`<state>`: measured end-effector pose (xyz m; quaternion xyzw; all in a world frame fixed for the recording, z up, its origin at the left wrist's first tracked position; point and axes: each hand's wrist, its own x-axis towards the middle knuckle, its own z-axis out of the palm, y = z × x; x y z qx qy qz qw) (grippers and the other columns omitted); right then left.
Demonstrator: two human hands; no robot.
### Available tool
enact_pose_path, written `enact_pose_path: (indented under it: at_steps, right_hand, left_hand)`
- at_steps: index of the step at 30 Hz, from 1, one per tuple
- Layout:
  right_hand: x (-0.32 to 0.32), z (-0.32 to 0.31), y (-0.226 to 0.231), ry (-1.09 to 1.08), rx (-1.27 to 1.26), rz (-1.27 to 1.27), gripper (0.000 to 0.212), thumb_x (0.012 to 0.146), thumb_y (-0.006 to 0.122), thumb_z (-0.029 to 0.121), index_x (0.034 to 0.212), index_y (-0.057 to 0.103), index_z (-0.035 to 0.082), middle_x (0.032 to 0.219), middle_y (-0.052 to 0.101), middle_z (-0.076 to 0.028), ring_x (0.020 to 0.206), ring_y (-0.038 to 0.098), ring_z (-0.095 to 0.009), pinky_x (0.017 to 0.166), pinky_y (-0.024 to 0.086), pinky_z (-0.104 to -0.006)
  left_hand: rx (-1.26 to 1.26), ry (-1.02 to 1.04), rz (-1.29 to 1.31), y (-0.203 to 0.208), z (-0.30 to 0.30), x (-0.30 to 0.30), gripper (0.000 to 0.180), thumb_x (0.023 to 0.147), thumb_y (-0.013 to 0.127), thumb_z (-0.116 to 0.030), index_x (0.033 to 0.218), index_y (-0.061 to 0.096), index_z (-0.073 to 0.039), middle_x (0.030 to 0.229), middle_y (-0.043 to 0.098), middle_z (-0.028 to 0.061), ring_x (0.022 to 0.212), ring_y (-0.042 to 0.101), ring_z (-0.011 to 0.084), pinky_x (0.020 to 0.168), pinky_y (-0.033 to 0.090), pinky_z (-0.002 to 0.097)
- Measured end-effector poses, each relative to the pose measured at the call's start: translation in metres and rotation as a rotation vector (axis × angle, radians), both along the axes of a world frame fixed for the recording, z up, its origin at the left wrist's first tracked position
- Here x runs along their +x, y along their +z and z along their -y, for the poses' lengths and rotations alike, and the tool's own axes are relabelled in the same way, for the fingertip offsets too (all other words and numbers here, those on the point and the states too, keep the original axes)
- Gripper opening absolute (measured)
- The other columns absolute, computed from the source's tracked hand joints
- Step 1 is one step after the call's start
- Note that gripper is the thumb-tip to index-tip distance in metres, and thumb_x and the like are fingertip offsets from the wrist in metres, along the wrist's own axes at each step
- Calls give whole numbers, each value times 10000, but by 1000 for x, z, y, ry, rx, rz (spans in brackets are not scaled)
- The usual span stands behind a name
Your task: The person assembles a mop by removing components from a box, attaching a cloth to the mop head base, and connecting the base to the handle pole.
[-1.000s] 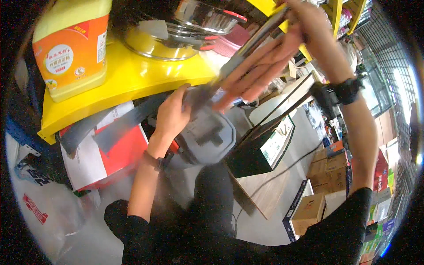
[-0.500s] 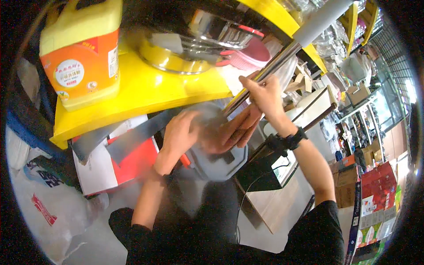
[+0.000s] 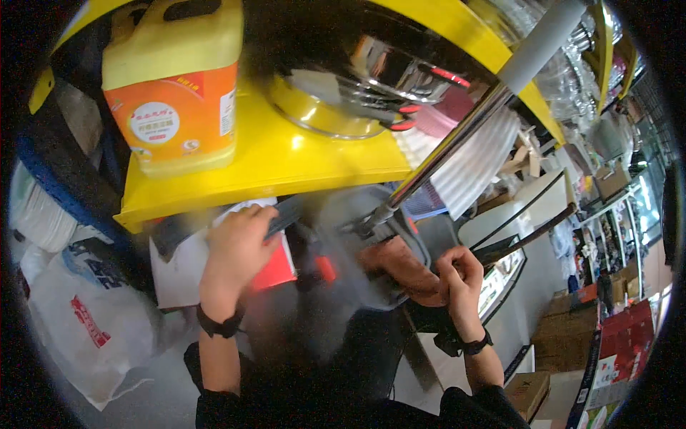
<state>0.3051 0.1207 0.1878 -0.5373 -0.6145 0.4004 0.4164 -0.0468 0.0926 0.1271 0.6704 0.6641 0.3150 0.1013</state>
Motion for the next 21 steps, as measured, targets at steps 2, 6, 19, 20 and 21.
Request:
enact_pose_path:
  at_steps: [2, 6, 19, 20, 21]
  right_hand:
    - [-7, 13, -10, 43, 3, -38, 58, 860, 630, 49, 838, 579, 33, 761, 512, 57, 625, 389, 3, 547, 287, -167]
    - [-32, 33, -16, 163, -27, -52, 49, 864, 631, 36, 827, 598, 38, 745, 533, 64, 593, 403, 10, 517, 282, -174]
    - [-59, 68, -7, 642, -95, 105, 121, 873, 699, 105, 846, 629, 11, 678, 566, 39, 523, 484, -16, 456, 347, -196]
    - [-60, 67, -16, 634, -81, 107, 120, 867, 710, 108, 839, 635, 18, 657, 551, 50, 507, 460, -5, 446, 323, -195]
    - [-59, 66, -16, 629, -84, 98, 120, 867, 710, 108, 839, 635, 18, 657, 551, 50, 507, 460, -5, 446, 323, -195]
  left_hand:
    - [-80, 45, -58, -21, 5, -22, 372, 769, 734, -198, 1072, 621, -14, 1027, 652, 198, 980, 607, 396, 871, 483, 434]
    - [-229, 121, -178, -82, 7, -43, 556, 677, 796, -214, 1135, 577, 11, 1118, 599, 223, 1092, 555, 371, 925, 448, 434]
    - [-251, 124, -152, -10, 57, -57, 614, 617, 788, -198, 1154, 534, -40, 1067, 605, 227, 947, 603, 430, 850, 478, 464]
    - [-258, 115, -157, 2, 64, -56, 614, 617, 788, -198, 1154, 534, -40, 1067, 605, 227, 947, 603, 430, 850, 478, 464]
    - [-258, 151, -189, 19, 72, -55, 619, 610, 786, -196, 1156, 534, -52, 1096, 606, 216, 968, 599, 424, 865, 474, 461]
